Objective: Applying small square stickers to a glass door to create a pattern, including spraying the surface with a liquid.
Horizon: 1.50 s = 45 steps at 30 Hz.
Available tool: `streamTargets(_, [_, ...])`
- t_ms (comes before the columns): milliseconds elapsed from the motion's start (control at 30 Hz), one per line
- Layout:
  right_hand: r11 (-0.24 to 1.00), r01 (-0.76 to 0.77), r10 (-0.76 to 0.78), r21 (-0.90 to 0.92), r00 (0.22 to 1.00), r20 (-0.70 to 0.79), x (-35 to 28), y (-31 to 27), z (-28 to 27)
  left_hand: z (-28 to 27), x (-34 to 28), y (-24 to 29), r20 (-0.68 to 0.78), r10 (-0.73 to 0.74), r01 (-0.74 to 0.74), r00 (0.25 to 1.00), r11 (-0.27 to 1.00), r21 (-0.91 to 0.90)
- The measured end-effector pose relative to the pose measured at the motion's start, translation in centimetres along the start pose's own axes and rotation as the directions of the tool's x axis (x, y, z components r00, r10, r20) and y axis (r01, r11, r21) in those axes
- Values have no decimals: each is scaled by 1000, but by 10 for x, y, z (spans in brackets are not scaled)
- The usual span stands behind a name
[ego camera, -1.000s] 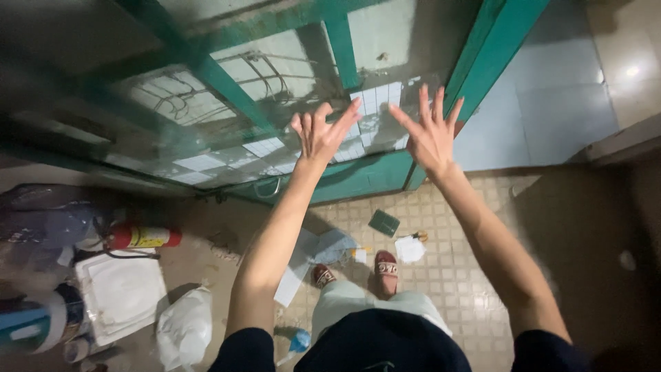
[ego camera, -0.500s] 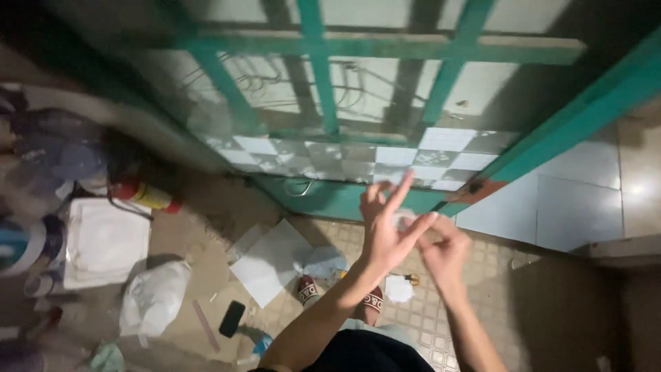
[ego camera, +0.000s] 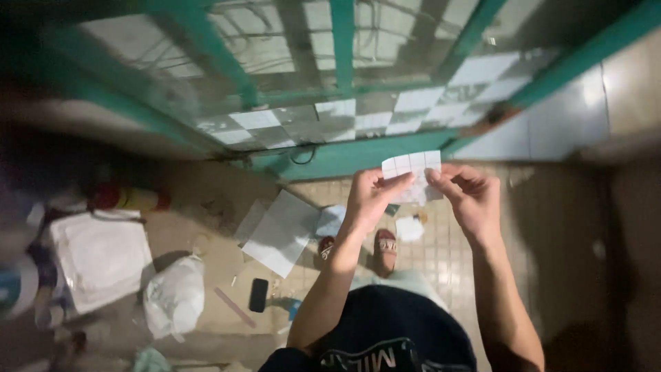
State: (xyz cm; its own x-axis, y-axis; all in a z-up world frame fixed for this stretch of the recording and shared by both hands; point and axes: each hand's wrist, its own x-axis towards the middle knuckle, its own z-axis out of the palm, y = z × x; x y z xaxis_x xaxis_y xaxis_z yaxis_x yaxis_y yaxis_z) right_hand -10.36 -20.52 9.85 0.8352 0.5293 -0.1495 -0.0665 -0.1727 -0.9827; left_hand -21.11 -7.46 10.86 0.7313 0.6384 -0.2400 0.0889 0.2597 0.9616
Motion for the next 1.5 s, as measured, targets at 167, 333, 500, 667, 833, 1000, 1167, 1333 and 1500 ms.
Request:
streamTargets(167, [990,-141,139,-20,986,-91,-43,-23,35,-29,-13,-6,48,-57,57,997,998,6])
streamTargets(333, [976,-216,211,-7,962,-173,-53,10,52,-52,-18,-28,98,-104,111,990,991,-78])
streamTargets(500, [974,-203,219,96,957,-192,-50,46,45,-63,-10,-22,126,-148,147,981,989,23])
streamTargets(667, [975,-214,220,55,957,-189,-38,29,29,-53,4,-16,180,-102,98,978,995,36])
streamTargets(833, [967,-243,228,-72,958,-174,-30,10,11,-40,15,-33,197,-57,48,979,998,51])
streamTargets(1000, [945,192,-269,-265,917,-295,-27,60,-89,-70,29,-48,17,-77,75,997,995,63])
streamTargets(1167, [971,118,-150,-206,978,-147,-23,35,-85,-63,31,-59,-8,-3,1,1000,978,-211])
streamTargets(1333, [984,169,-166,-63,985,38,-5,59,-67,-30,18,-20,36,-52,58,998,983,-173])
streamTargets(1500, [975,54,-45,214,998,-47,14,87,-51,-12,16,-26,-30,5,-7,1000,997,-72])
